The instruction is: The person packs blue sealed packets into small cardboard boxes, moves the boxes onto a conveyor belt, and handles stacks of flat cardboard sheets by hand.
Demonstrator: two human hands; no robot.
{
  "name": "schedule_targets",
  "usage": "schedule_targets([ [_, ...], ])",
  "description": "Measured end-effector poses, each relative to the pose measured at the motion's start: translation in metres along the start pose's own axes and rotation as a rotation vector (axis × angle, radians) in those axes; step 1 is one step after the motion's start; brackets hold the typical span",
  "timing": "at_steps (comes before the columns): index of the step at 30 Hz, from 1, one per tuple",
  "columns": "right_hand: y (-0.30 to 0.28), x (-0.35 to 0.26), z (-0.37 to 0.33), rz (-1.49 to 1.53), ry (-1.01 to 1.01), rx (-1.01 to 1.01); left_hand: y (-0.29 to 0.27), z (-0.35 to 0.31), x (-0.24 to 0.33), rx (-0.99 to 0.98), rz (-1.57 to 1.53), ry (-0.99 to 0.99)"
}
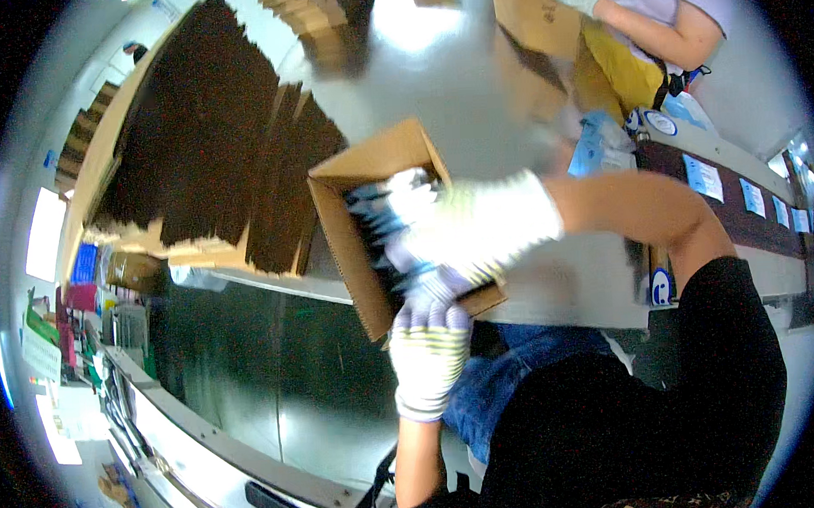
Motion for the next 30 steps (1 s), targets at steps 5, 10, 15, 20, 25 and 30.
schedule_targets([
  [5, 0.084, -0.024, -0.063, -0.393, 0.052, 0.266, -0.007, 0.043, -0.049, 0.118, -0.694, 0.013],
  [10, 0.029, 0.068, -0.019, -0.475, 0.328, 0.298, -0.033, 0.094, -0.078, 0.193, -0.256, 0.036],
  [15, -0.074, 0.292, -0.008, -0.886, 1.054, 0.524, -0.116, 0.139, -0.127, 0.414, 0.578, -0.060],
  [20, -0.005, 0.178, 0.036, -0.520, 0.463, 0.332, -0.191, 0.123, -0.180, 0.646, 0.975, -0.155],
  [25, 0.128, 0.127, -0.040, -0.155, 0.360, 0.030, -0.203, 0.137, -0.164, 0.811, 0.852, -0.190],
  [30, 0.159, 0.119, -0.079, -0.097, 0.457, 0.083, -0.215, 0.113, -0.261, 0.475, 0.715, -0.559],
])
Point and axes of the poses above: each hand's wrist, its own z-axis towards the middle knuckle, its own y-axis out of the palm, x = y × z, the point moved 5 cm from there along z, towards the middle knuckle, and after that the axes turned 1 degree about -y, right-handed, at the moved point
